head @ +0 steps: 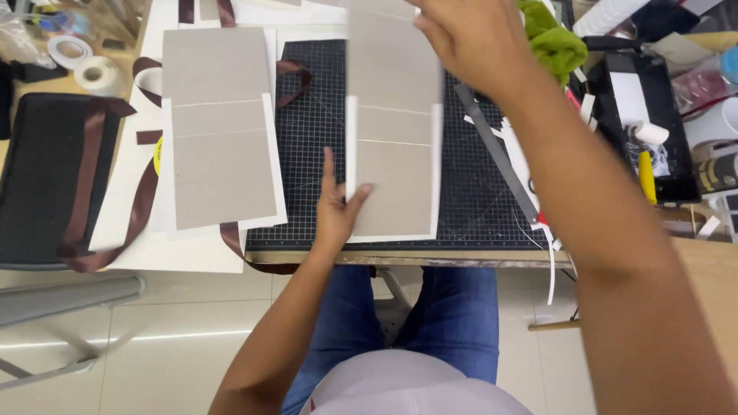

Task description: Measuring cardboard and gluing a ribbon onto it as part of a handcrafting task.

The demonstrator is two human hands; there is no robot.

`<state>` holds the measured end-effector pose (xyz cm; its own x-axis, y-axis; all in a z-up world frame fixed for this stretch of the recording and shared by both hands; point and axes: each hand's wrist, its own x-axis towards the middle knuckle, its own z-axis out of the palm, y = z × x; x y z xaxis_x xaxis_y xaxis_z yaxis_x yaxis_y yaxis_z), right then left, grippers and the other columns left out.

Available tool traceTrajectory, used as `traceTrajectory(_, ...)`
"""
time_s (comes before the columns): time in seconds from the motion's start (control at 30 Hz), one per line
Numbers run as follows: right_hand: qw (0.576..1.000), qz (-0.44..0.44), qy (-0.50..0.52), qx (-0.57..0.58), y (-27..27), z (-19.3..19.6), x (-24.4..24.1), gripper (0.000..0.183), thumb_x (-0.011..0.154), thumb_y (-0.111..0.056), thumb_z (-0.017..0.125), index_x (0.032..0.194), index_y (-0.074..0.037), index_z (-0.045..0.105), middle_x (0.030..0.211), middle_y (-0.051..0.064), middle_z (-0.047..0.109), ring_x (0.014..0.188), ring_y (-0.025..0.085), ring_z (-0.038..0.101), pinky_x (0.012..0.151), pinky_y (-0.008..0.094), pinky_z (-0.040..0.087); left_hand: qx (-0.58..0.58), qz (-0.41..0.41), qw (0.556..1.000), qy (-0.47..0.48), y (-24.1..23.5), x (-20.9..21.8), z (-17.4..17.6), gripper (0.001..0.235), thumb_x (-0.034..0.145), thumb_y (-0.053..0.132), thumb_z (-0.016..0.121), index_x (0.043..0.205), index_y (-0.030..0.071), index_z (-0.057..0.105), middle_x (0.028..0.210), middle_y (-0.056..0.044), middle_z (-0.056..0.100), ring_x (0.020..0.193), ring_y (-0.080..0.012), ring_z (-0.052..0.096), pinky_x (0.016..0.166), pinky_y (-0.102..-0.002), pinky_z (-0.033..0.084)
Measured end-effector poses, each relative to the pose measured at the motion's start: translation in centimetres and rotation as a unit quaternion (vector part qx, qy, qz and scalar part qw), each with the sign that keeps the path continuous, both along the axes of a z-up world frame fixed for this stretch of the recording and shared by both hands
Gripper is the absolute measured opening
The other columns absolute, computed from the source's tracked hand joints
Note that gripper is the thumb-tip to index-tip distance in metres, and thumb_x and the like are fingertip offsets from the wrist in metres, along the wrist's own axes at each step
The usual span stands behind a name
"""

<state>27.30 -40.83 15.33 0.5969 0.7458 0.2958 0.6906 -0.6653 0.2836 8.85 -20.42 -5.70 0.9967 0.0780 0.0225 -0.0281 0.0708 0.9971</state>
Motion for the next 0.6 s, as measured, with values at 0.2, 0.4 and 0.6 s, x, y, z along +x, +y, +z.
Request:
traceTrajectory(0.2,0.924,-0.237,0.065,0.292,-12.4,-18.9,-5.7,0.025,0.102,-0.029,0.078,0.121,-0.014,0.072,0.091,0.008,0.07,0.089,0.03,0.07,0.08,0.047,0.057,0.084,0.022,0.992,0.086,1.4,0.7,1.7,0.1,0.099,0.017,0.071,0.166,0.021,-0.004,0.118,-0.026,0.074,0.104,-0.0394,0.074,0.082,-0.042,0.067)
traceTrajectory(0.4,0.83,-0.453,0.125,0.3,-21.5,-28.0,-9.6,0.048,0.088,-0.031,0.088,0.126,-0.017,0.062,0.104,0.007,0.06,0.104,0.039,0.064,0.092,0.056,0.053,0.198,0.025,0.978,0.064,1.7,2.6,1.2,0.103,0.098,0.022,0.076,0.166,0.019,-0.001,0.133,-0.027,0.066,0.126,-0.0432,0.063,0.102,-0.052,0.059)
traceTrajectory(0.6,0.779,-0.459,0.289,0.314,-21.6,-24.9,-8.8,0.056,0.088,-0.024,0.084,0.136,-0.015,0.057,0.102,0.011,0.071,0.104,0.036,0.07,0.087,0.051,0.056,0.395,0.06,0.916,-0.025,0.7,0.4,0.5,0.111,0.093,0.024,0.083,0.168,0.015,0.002,0.162,-0.031,0.027,0.145,-0.0555,0.033,0.113,-0.076,0.03)
